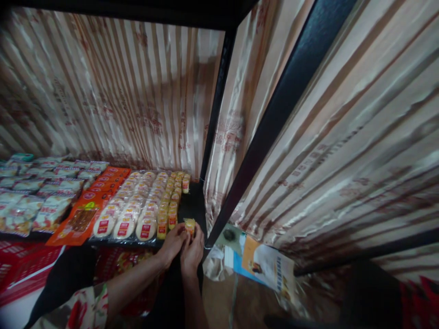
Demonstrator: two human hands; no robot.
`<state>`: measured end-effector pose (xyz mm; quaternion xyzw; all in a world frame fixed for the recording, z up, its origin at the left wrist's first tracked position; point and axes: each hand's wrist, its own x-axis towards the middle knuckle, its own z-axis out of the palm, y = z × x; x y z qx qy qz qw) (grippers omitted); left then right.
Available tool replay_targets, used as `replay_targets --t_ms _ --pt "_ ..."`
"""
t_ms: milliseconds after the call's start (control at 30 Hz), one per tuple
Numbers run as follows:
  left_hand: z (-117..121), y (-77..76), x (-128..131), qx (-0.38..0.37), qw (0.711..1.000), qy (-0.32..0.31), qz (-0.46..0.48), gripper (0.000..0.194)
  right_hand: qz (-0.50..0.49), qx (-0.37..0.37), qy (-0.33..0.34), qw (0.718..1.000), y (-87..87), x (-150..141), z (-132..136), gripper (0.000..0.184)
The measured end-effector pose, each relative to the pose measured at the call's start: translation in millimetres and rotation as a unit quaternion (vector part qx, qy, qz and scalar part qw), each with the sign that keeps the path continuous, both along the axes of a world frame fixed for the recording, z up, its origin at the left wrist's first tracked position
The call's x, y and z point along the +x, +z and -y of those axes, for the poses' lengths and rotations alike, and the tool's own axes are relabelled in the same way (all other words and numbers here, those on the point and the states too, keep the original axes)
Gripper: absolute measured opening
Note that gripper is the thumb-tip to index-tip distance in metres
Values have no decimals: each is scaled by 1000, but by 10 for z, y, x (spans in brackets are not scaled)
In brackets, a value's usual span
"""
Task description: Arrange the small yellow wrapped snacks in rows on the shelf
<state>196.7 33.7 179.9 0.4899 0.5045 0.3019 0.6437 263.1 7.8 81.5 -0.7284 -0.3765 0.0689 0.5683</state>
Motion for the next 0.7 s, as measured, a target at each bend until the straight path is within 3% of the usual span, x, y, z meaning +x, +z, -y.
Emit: replay_targets --t_ms 233,500,700 --pt "-39 -23 57 5 1000 7 9 32 -32 -9 6 999 36 -6 -46 50" --pt "-258 -280 151 48 999 -15 -16 31 -66 -21 12 998 4 30 -213 59" --pt "-411 -341 244 75 996 -27 -39 29 -59 -18 6 998 12 119 -351 59"
